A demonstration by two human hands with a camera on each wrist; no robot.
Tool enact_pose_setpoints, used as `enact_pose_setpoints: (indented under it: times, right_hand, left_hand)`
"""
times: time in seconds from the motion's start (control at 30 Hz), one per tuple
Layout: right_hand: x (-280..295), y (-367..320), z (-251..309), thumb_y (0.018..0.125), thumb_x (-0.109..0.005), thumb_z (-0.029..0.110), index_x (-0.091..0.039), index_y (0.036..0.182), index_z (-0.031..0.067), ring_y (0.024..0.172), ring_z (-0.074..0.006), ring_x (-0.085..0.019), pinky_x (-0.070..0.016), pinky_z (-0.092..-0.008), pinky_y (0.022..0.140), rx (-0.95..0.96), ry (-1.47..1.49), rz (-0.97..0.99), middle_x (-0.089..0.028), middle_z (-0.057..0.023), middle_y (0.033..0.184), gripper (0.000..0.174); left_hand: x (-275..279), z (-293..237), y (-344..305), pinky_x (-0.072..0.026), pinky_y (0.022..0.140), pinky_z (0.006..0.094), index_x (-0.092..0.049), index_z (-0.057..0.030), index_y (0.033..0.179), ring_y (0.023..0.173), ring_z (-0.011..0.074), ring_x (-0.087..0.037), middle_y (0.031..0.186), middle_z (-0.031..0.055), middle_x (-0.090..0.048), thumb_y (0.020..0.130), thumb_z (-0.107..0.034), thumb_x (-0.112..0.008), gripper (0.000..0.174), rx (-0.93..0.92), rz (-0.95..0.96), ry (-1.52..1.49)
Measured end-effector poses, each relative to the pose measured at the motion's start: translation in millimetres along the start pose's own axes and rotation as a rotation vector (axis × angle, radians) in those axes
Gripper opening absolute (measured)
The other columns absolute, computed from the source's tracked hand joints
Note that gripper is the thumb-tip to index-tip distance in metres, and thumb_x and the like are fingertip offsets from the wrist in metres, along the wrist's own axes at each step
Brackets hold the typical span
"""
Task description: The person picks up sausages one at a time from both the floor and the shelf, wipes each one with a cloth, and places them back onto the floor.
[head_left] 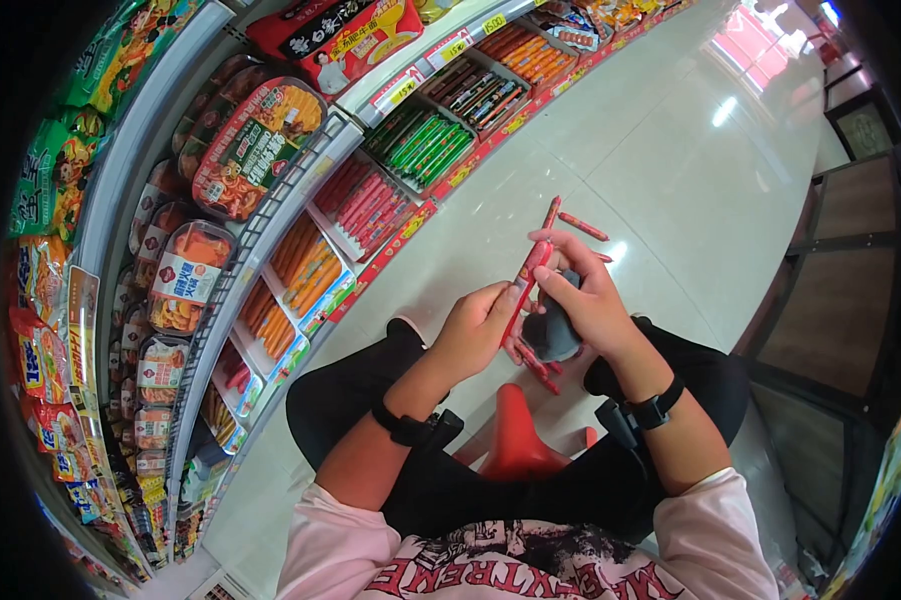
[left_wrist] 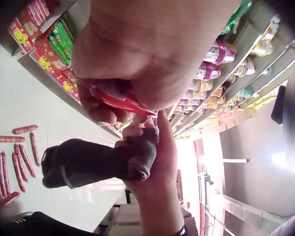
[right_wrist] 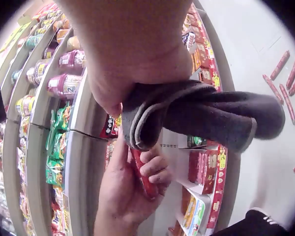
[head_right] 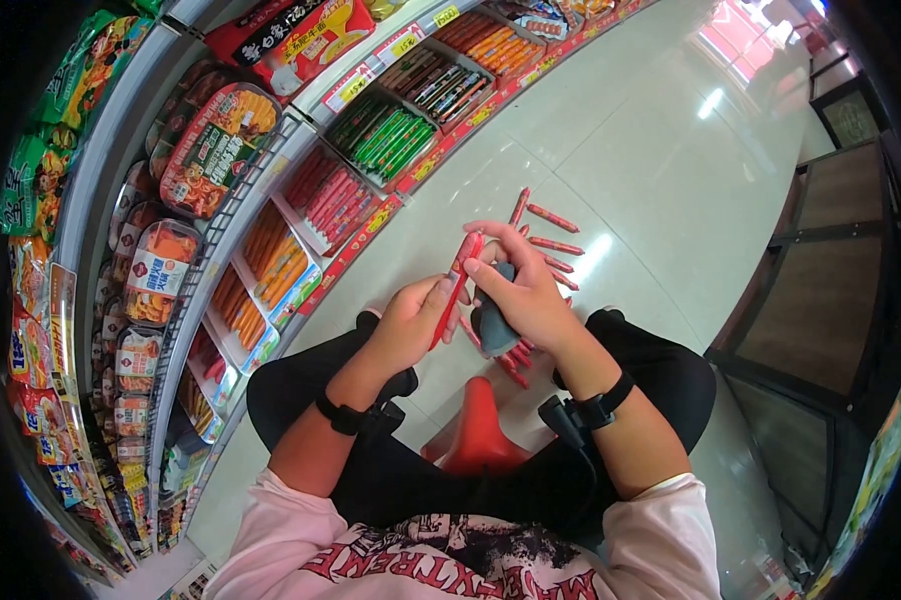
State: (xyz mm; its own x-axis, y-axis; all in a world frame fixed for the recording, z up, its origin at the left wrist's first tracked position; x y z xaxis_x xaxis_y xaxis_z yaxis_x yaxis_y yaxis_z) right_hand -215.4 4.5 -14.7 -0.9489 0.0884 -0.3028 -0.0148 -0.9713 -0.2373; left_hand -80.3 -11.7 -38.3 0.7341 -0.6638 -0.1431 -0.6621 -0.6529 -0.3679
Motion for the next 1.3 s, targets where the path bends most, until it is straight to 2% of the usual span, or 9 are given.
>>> enact_pose_setpoints:
  times: [0.23, 0.33, 0.5, 0.6, 0.73, 0.83, 0.93, 1.0, 1.3]
  right_hand:
    - [34.1, 2.1, -26.3, 0.100, -0.069, 0.021, -0.054, 0.120, 0.0063, 0.082, -0.0123, -0.065, -0.0549, -0.0279, 0.071, -0.130, 0.142, -0.319, -0.062, -0.0023, 0.089, 0.028]
    - [59.1, 5.3, -34.4, 0.102, -0.066, 0.024, -0.055, 0.117, 0.0074, 0.084, -0.0172, -0.066, -0.0574, -0.0342, 0.076, -0.122, 0.663, -0.448, -0.064, -0.0060, 0.092, 0.025]
    - [40.2, 9.9, -19.9, 0.104, -0.060, 0.023, -0.050, 0.141, 0.0075, 0.127, -0.0247, -0.057, -0.0420, -0.0427, 0.114, 0.051, 0.755, -0.209, -0.061, -0.0087, 0.133, 0.041]
    - [-1.7, 2.6, -37.6, 0.108, -0.055, 0.023, -0.045, 0.144, 0.0080, 0.126, -0.0243, -0.058, -0.0488, -0.0419, 0.107, -0.072, 0.668, -0.087, -0.058, -0.0103, 0.140, 0.040]
    - [-18.5, -6.0, -54.8, 0.109, -0.055, 0.026, -0.049, 0.133, 0.0088, 0.116, -0.0244, -0.064, -0.0552, -0.0404, 0.096, -0.238, 0.677, -0.086, -0.065, -0.0122, 0.128, 0.030]
    - [-10.4, -4.6, -71.0, 0.107, -0.059, 0.028, -0.053, 0.120, 0.0078, 0.101, -0.0242, -0.070, -0.0587, -0.0387, 0.086, -0.274, 0.606, -0.116, -0.071, -0.0131, 0.113, 0.025]
    - [-5.2, -7.4, -79.9, 0.104, -0.063, 0.028, -0.056, 0.108, 0.0060, 0.089, -0.0242, -0.072, -0.0600, -0.0376, 0.078, -0.315, 0.529, -0.192, -0.073, -0.0131, 0.098, 0.023]
    - [-2.4, -7.6, -76.9, 0.103, -0.065, 0.026, -0.057, 0.101, 0.0046, 0.086, -0.0239, -0.072, -0.0601, -0.0369, 0.073, -0.303, 0.508, -0.214, -0.073, -0.0131, 0.091, 0.023]
    - [-33.0, -15.7, -19.0, 0.105, -0.056, 0.048, -0.071, 0.088, -0.0037, 0.096, -0.0271, -0.070, -0.0537, -0.0414, 0.098, 0.040, 0.324, 0.373, -0.073, -0.0207, 0.099, 0.057]
  left_hand:
    - [14.3, 23.6, 7.8, -0.0396, 0.053, 0.0258, -0.052, -0.0070, 0.103, 0.060, 0.0062, -0.048, 0.077, -0.0008, -0.051, 0.113, -0.027, -0.046, 0.023, -0.016, -0.152, 0.120]
    - [9.2, 44.6, 9.3, -0.0354, 0.048, 0.0227, -0.047, -0.0104, 0.107, 0.058, 0.0043, -0.045, 0.080, -0.0026, -0.047, 0.113, -0.026, -0.044, 0.017, 0.065, -0.128, 0.060]
    - [-14.3, 39.8, 5.5, -0.0312, 0.046, 0.0220, -0.045, -0.0129, 0.111, 0.057, 0.0035, -0.039, 0.081, -0.0035, -0.044, 0.114, -0.026, -0.040, 0.014, 0.076, -0.049, -0.036]
    - [-27.6, 31.1, 2.7, -0.0300, 0.047, 0.0216, -0.045, -0.0128, 0.112, 0.057, 0.0031, -0.037, 0.080, -0.0043, -0.042, 0.115, -0.026, -0.039, 0.014, 0.066, 0.075, -0.071]
    - [-17.4, 37.8, 5.5, -0.0520, 0.065, 0.0316, -0.048, -0.0050, 0.124, 0.067, 0.0109, -0.054, 0.079, 0.0016, -0.052, 0.113, -0.022, -0.041, 0.021, 0.175, 0.095, 0.016]
    - [-20.5, 32.0, 3.7, -0.0371, 0.059, 0.0240, -0.053, -0.0079, 0.126, 0.067, 0.0043, -0.040, 0.080, -0.0056, -0.045, 0.114, -0.025, -0.040, 0.024, 0.064, 0.104, 0.159]
    - [-25.6, 34.3, 3.3, -0.0400, 0.064, 0.0258, -0.058, -0.0058, 0.121, 0.073, 0.0050, -0.043, 0.083, -0.0051, -0.048, 0.114, -0.026, -0.043, 0.026, 0.009, 0.143, 0.210]
    - [-28.8, 41.9, 0.4, -0.0335, 0.052, 0.0248, -0.055, -0.0082, 0.098, 0.059, 0.0046, -0.038, 0.074, -0.0051, -0.043, 0.114, -0.030, -0.044, 0.029, 0.144, 0.180, 0.053]
    - [-56.2, 25.3, -43.9, -0.0169, 0.039, 0.0213, -0.041, -0.0132, 0.086, 0.044, 0.0032, -0.025, 0.058, -0.0062, -0.032, 0.113, -0.050, -0.037, 0.046, 0.563, 0.799, -0.456]
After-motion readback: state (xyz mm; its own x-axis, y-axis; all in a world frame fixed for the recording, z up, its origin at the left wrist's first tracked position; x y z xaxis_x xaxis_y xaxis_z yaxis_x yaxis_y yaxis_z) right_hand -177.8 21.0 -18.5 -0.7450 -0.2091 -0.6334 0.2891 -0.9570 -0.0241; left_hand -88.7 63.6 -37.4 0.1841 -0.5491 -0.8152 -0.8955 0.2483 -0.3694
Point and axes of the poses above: each hand's wrist, its own y-axis towards the middle knuckle, its own x-axis out of the back of the hand, z = x × y, the point moved 9 cm from there along y, towards the middle knuckle
